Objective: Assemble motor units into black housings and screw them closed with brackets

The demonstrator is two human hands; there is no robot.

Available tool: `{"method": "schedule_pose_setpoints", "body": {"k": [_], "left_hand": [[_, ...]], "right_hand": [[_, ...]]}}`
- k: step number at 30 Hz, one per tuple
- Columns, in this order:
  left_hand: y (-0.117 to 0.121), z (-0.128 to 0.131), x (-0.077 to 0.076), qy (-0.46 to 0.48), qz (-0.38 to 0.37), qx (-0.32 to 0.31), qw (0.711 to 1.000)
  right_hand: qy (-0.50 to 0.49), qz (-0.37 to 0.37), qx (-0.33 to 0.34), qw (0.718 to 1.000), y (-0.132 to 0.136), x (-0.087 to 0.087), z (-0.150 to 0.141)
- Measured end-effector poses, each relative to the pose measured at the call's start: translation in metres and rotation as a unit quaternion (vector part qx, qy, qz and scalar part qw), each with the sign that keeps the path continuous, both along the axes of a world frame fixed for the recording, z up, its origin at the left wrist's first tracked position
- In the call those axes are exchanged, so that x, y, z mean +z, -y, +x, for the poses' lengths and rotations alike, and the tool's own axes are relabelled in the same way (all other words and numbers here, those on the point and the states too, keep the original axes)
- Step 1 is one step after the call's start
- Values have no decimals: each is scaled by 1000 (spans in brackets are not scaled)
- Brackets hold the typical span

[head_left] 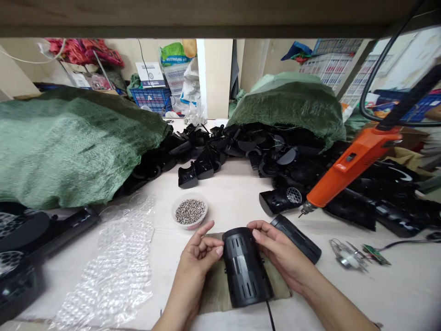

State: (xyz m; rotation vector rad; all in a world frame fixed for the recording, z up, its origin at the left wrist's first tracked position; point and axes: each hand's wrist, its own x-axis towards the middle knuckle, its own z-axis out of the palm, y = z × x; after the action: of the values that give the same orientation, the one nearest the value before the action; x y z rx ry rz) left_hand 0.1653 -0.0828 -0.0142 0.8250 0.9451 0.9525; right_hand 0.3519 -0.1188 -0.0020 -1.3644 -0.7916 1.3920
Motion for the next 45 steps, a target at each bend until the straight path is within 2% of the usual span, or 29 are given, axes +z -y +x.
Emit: {"method": "schedule_pose_setpoints", "body": {"k": [8, 11, 15, 18, 23, 26, 27, 28, 29, 30, 31, 32, 33, 34, 37, 39, 42, 45], "left_hand": [[-2, 5, -3, 21, -3, -11, 1000], [-6, 5, -2, 33, -32, -21, 999], [-16, 3, 2, 39, -91, -72, 993], [-21, 2, 2, 37, -100, -86, 990], [-17, 1, -6, 35, -79, -86, 993], [-13, -6, -1, 17, -52, -79, 995], [-14, -10, 4, -19, -22, -78, 997], [-17, -15, 11, -99, 35, -79, 991], [-22, -20, 19, -214, 111, -80, 967], [-29, -26, 28, -341, 191, -81, 917], [-39, -30, 36, -466, 265, -79, 840], [-50, -34, 43, -550, 306, -78, 773], [-61, -36, 48, -600, 321, -80, 729], [-73, -36, 51, -634, 321, -87, 698], [-97, -33, 52, -694, 310, -115, 639], [-101, -31, 47, -717, 318, -120, 609], [-95, -36, 41, -729, 339, -110, 585], [-88, -40, 36, -726, 353, -93, 583]], "right_hand": [[-28, -13, -15, 999, -1, -8, 0], [-20, -15, -13, 1000, -1, -9, 1], [5, -12, -7, 1000, -1, -9, 0], [34, -11, 1, 999, -1, -10, -1], [125, -1, 24, 992, 3, -12, 1], [225, 27, 39, 973, 1, -2, 7], [268, 45, 39, 961, -2, 5, 8], [314, 69, 40, 946, -8, 13, 7], [360, 96, 47, 927, -16, 21, 4], [404, 123, 61, 905, -27, 29, -2], [444, 147, 88, 879, -39, 37, -11], [479, 165, 129, 852, -53, 43, -23], [511, 175, 173, 824, -68, 47, -37], [540, 177, 215, 795, -83, 50, -52], [615, 156, 288, 717, -123, 49, -90], [650, 144, 301, 683, -138, 45, -101], [670, 142, 303, 663, -141, 41, -101], [661, 152, 291, 675, -135, 39, -93]]}}
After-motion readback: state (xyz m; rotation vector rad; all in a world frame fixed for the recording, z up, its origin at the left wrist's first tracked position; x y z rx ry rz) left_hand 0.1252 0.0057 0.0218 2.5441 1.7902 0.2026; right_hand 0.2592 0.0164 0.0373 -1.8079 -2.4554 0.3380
